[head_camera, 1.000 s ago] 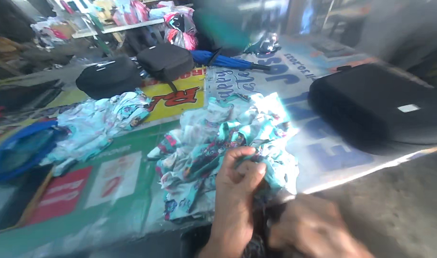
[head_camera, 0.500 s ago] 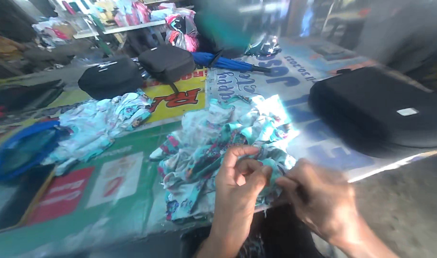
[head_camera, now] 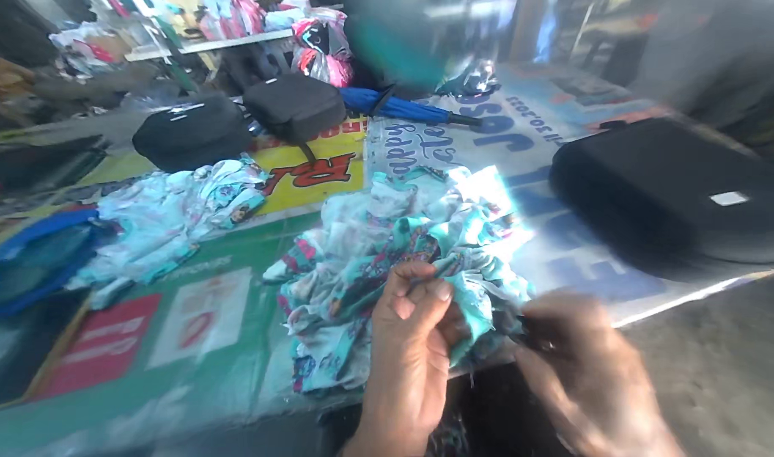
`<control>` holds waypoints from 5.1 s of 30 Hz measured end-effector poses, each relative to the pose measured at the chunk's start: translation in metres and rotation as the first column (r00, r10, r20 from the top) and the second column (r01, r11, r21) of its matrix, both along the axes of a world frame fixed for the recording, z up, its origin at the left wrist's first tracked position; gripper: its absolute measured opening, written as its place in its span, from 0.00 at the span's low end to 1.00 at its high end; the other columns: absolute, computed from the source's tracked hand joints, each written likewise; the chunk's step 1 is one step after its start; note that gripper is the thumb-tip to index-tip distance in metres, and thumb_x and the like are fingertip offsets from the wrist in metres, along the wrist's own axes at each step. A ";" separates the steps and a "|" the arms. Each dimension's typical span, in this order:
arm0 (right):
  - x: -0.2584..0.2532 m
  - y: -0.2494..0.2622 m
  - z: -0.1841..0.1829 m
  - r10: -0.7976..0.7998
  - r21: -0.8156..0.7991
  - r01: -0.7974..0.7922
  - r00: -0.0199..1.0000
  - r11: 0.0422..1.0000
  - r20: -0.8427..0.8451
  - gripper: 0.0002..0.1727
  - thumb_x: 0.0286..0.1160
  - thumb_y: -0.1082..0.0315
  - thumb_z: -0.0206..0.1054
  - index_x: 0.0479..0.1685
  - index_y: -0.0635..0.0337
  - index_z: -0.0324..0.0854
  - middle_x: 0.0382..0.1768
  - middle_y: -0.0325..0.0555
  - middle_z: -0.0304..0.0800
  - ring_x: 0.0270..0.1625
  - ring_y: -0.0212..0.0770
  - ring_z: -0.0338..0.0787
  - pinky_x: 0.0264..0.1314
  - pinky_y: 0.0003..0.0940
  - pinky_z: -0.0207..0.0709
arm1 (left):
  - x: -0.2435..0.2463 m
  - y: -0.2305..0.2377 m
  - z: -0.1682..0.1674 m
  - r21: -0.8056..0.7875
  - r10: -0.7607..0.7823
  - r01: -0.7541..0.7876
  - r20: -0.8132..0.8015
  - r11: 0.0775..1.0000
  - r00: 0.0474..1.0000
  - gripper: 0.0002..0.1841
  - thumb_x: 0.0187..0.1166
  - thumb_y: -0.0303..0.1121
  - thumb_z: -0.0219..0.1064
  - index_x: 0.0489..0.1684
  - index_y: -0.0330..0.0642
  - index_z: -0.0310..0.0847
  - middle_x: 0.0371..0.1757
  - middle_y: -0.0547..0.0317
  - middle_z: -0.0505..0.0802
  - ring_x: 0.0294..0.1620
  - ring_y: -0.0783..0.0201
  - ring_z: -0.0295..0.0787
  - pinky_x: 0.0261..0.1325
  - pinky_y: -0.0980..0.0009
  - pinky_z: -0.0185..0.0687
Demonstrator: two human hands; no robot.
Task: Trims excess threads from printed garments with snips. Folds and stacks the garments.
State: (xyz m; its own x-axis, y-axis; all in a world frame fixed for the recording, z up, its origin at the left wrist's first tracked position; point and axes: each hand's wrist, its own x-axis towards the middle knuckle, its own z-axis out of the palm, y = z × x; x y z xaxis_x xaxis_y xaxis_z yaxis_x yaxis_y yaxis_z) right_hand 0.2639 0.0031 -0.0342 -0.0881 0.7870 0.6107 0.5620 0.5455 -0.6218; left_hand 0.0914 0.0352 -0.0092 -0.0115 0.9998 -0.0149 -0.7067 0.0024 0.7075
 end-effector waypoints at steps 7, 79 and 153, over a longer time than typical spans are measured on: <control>-0.014 0.012 0.005 0.040 0.066 -0.033 0.993 0.997 -0.111 0.16 0.76 0.59 0.73 0.51 0.62 0.83 0.44 0.40 0.90 0.43 0.18 0.87 0.44 0.10 0.81 | 0.003 -0.002 -0.002 -0.041 -0.026 0.029 0.051 0.999 0.998 0.06 0.81 0.20 0.59 0.49 0.38 0.78 0.35 0.53 0.91 0.29 0.66 0.92 0.33 0.71 0.92; -0.002 -0.003 -0.021 -0.250 -0.009 0.258 0.944 0.966 0.213 0.11 0.63 0.67 0.75 0.42 0.60 0.88 0.35 0.47 0.94 0.27 0.39 0.92 0.25 0.35 0.83 | 0.023 -0.051 -0.056 0.587 0.285 0.289 -0.693 0.756 0.662 0.39 0.91 0.48 0.54 0.88 0.21 0.48 0.83 0.37 0.75 0.83 0.71 0.73 0.86 0.69 0.67; 0.002 -0.010 -0.032 0.190 -0.206 -0.578 0.550 0.790 -0.813 0.07 0.83 0.68 0.65 0.47 0.51 0.89 0.45 0.33 0.93 0.41 0.27 0.93 0.44 0.27 0.91 | -0.006 -0.059 -0.060 0.662 0.541 0.236 -0.730 0.711 0.418 0.07 0.87 0.38 0.62 0.39 0.47 0.78 0.43 0.62 0.85 0.50 0.73 0.84 0.59 0.81 0.79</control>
State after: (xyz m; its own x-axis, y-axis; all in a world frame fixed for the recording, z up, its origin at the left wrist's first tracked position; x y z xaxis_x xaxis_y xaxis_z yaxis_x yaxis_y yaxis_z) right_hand 0.2656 -0.0069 -0.0666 -0.1346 0.9609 0.2421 -0.3810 0.1754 -0.9078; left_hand 0.0858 -0.0243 -0.0695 0.2183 0.7114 0.6680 0.3254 -0.6984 0.6374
